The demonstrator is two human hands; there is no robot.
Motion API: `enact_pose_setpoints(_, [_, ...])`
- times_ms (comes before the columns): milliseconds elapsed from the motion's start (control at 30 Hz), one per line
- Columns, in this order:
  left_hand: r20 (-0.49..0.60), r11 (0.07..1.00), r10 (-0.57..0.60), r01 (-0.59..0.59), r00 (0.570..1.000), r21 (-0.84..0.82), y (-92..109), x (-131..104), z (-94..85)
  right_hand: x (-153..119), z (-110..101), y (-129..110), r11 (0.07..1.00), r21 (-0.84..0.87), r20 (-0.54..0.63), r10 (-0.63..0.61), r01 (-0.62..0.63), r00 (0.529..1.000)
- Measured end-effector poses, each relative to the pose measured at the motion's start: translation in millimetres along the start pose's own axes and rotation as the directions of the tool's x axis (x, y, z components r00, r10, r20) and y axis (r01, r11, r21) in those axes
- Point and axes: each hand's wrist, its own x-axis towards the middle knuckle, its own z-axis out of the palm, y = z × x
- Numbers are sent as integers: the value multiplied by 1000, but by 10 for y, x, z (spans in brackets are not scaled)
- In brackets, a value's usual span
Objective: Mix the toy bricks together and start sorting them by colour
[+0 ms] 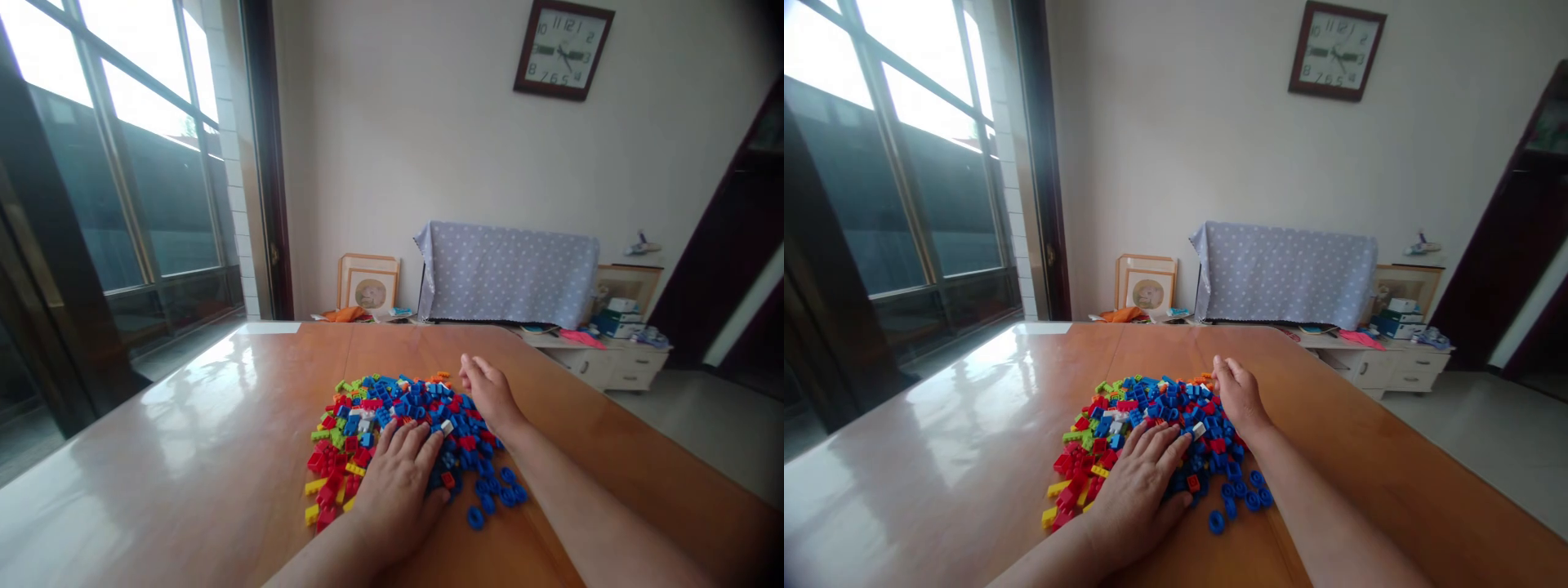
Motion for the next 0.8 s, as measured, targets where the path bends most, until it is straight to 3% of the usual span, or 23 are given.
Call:
enact_pose_setpoints(167, [-16, 999, 20, -20, 1000, 40, -12, 16, 48, -580, -629, 129, 907, -418, 138, -3, 61, 990])
enact_pose_setpoints(300, [-37, 998, 35, -33, 999, 53, -7, 18, 57, -1097, -853, 159, 805, -571, 268, 2, 158, 963])
enact_pose_setpoints(500, [-45, 997, 36, -33, 998, 69, 6, 16, 43, -1505, -707, -95, 682, -660, 406, -28, 314, 914])
enact_pose_setpoints(800, [-68, 997, 42, -37, 997, 72, 5, 11, 43, -1508, -518, -218, 626, -675, 495, -9, 392, 869])
